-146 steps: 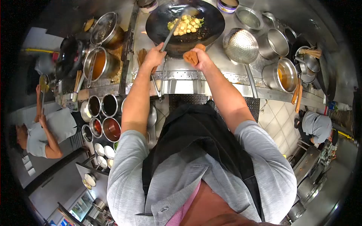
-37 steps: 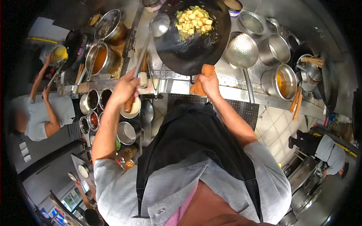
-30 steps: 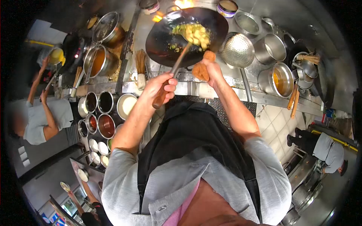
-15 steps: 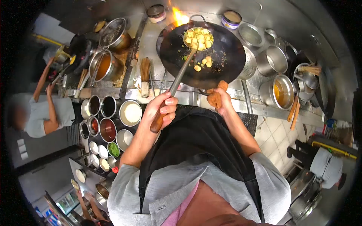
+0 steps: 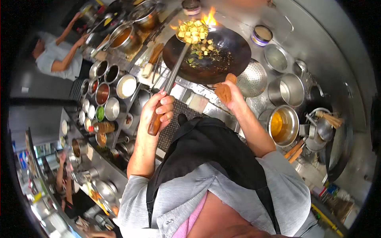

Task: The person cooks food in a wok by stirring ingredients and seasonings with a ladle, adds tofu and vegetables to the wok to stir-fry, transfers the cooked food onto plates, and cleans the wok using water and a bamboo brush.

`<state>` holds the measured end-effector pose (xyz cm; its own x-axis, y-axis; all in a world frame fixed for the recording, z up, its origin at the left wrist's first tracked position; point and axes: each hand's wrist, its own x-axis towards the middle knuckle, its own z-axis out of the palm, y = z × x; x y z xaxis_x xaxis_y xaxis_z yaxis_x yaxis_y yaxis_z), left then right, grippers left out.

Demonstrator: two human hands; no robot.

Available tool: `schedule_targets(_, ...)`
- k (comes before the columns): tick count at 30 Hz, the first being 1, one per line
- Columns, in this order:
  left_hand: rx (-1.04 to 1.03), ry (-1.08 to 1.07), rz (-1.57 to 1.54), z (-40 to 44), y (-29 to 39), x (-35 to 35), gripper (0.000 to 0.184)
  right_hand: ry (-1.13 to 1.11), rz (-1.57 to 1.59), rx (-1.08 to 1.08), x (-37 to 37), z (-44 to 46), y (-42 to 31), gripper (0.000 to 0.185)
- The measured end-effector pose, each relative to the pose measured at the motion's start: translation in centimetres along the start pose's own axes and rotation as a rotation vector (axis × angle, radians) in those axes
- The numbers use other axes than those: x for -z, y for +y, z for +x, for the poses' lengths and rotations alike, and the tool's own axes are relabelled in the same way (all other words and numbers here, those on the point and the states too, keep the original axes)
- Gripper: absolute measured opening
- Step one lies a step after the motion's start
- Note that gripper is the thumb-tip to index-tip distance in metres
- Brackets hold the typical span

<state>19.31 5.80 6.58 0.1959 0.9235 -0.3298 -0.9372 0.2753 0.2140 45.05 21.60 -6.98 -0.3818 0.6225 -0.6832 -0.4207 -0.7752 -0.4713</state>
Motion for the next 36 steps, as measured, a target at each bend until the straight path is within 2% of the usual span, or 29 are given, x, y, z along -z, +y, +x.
schedule_targets(5, -0.144, 0.058, -0.038, -5.3, -5.2, 1.1, 0.032, -0.061, -0.296, 0.071, 3.6, -2.4, 2.7, 0.035)
schedule_targets(7, -0.211, 0.123, -0.091, -8.4, -7.6, 1.9, 0.037, -0.122, -0.455, 0.033, 6.0, -3.5, 3.0, 0.035)
schedule_targets(8, -0.245, 0.124, -0.141, -10.0, -9.0, 3.1, 0.033, -0.166, -0.487, 0.081, 5.0, -5.9, 3.2, 0.034)
schedule_targets(9, -0.29, 0.172, -0.041, -12.0, -10.1, 1.9, 0.026, -0.203, -0.561, 0.072, 6.1, -5.6, 3.4, 0.03)
schedule_targets(11, -0.402, 0.294, -0.062, -14.5, -13.0, 2.0, 0.022, -0.225, -0.685, 0.002, 5.8, -5.9, 2.6, 0.033)
schedule_targets(13, -0.534, 0.367, -0.108, -18.0, -15.8, 2.0, 0.023, -0.389, -0.691, -0.076, 2.1, -8.4, 3.2, 0.035)
schedule_targets(18, -0.836, 0.426, -0.197, -24.2, -23.9, 1.4, 0.04, -0.557, -0.849, -0.305, -1.3, -8.3, 6.6, 0.034)
schedule_targets(21, -1.066, 0.653, -0.315, -28.5, -28.9, 1.2, 0.058, -0.658, -0.845, -0.45, -3.2, -8.7, 11.3, 0.034)
schedule_targets(23, -1.214, 0.611, -0.309, -31.6, -31.8, 2.4, 0.063, -0.692, -0.86, -0.501, -4.3, -9.9, 14.4, 0.034)
schedule_targets(25, -1.306, 0.725, -0.325, -34.1, -33.3, 2.3, 0.063, -0.671, -0.875, -0.572, -5.7, -11.8, 16.6, 0.034)
schedule_targets(29, -1.387, 1.013, -0.206, -39.0, -34.7, 4.8, 0.055, -0.709, -0.928, -0.631, -6.3, -15.4, 19.7, 0.031)
schedule_targets(30, -1.389, 1.129, -0.211, -40.0, -34.9, 6.6, 0.043, -0.711, -0.951, -0.629, -6.1, -15.9, 20.0, 0.03)
schedule_targets(33, -1.38, 1.286, -0.184, -42.4, -34.1, 10.2, 0.028, -0.72, -1.0, -0.63, -5.2, -16.2, 20.5, 0.029)
schedule_targets(36, -1.364, 1.332, -0.169, -44.1, -33.8, 14.7, 0.031, -0.705, -1.044, -0.606, -4.1, -16.5, 20.4, 0.028)
